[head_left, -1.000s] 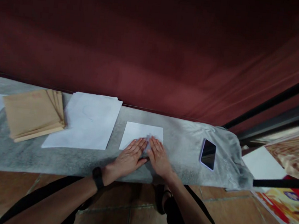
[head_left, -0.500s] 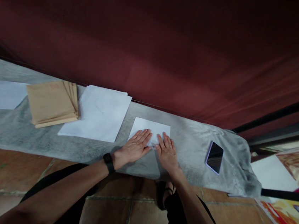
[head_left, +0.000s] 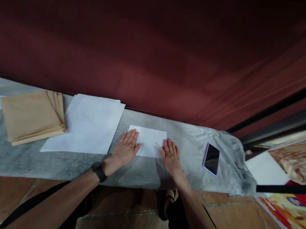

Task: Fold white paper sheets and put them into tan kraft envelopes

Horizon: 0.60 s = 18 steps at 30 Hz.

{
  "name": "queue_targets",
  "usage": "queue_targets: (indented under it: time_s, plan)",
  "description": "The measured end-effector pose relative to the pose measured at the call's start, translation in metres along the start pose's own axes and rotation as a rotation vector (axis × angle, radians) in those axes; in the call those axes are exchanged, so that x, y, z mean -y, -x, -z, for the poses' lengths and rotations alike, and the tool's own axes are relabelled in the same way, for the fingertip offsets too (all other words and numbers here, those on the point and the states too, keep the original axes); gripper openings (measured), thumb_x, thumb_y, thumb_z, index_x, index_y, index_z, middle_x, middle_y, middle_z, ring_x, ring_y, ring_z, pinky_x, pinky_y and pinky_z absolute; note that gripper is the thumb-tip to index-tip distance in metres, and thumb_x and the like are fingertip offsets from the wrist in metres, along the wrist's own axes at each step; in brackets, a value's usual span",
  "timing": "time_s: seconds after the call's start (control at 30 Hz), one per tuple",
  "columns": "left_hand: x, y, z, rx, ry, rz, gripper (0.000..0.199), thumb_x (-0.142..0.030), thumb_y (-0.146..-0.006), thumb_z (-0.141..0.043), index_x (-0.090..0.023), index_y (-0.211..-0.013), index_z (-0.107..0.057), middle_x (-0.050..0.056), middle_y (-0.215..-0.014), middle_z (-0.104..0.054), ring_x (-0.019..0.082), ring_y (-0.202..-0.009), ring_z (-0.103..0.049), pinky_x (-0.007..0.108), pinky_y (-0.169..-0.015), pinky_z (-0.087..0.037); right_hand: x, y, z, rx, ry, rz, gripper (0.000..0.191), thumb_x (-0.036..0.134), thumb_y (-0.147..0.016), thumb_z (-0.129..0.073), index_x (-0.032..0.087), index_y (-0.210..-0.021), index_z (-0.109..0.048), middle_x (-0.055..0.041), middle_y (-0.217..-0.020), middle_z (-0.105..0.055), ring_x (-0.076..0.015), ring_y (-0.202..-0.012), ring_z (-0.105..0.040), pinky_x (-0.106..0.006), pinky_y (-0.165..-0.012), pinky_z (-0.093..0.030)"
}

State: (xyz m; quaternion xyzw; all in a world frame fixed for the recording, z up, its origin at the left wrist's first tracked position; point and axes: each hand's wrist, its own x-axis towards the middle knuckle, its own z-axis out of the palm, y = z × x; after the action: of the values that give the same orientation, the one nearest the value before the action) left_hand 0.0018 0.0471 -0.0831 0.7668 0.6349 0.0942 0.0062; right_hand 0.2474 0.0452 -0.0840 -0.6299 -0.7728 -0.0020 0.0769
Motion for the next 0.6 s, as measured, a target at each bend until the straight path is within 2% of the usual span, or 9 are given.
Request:
queue_targets:
  time_s: [0.13,0.27,0.37,0.47,0.6]
  plan:
    - [-0.007,-0.007,0.002,-0.061,0.021,-0.003,0.063,-0.038,-0.102,-0.025,-0.002,-0.152,-0.039,0.019,-0.160,-0.039,0.026,-0.152,-0.030,0.044,-0.126,-0.021,0.010,-0.013,0.004,-0.072,-0.056,-0.052,0.060,0.042,-0.109,-0.025,0.003,-0.151,-0.043,-0.0199,-0.160,-0.035,-0.0329,-0.150,-0.030,-0.051,-0.121,-0.026]
    - [-0.023,-0.016,-0.004,-0.061,0.069,-0.144,0.060,-0.032,-0.101,-0.027,-0.006,-0.153,-0.039,0.015,-0.160,-0.040,0.024,-0.152,-0.031,0.044,-0.126,-0.023,0.032,-0.027,-0.001,-0.087,-0.192,0.101,0.055,0.037,-0.110,-0.021,0.012,-0.155,-0.039,-0.0125,-0.160,-0.038,-0.0249,-0.150,-0.032,-0.047,-0.121,-0.031]
    - [-0.030,-0.024,-0.011,-0.045,0.057,-0.172,0.058,-0.027,-0.099,-0.027,-0.007,-0.152,-0.041,0.015,-0.159,-0.041,0.024,-0.151,-0.032,0.046,-0.126,-0.024,0.048,-0.035,-0.008,-0.052,-0.226,0.183,0.052,0.038,-0.110,-0.024,0.017,-0.154,-0.042,-0.0083,-0.160,-0.040,-0.0218,-0.150,-0.033,-0.045,-0.123,-0.028]
    - [-0.030,-0.030,-0.014,-0.044,0.035,-0.168,0.058,-0.024,-0.098,-0.027,-0.006,-0.151,-0.042,0.015,-0.159,-0.041,0.024,-0.152,-0.031,0.047,-0.126,-0.023,0.055,-0.042,-0.012,-0.046,-0.201,0.172,0.050,0.038,-0.110,-0.027,0.017,-0.153,-0.044,-0.0087,-0.159,-0.042,-0.0227,-0.150,-0.034,-0.047,-0.123,-0.026]
    - [-0.025,-0.034,-0.015,-0.073,0.015,-0.122,0.058,-0.025,-0.098,-0.028,-0.006,-0.152,-0.041,0.014,-0.160,-0.039,0.024,-0.152,-0.029,0.045,-0.126,-0.021,0.055,-0.049,-0.017,-0.091,-0.156,0.126,0.050,0.039,-0.109,-0.033,0.018,-0.153,-0.043,-0.0105,-0.158,-0.042,-0.0255,-0.148,-0.036,-0.048,-0.121,-0.029]
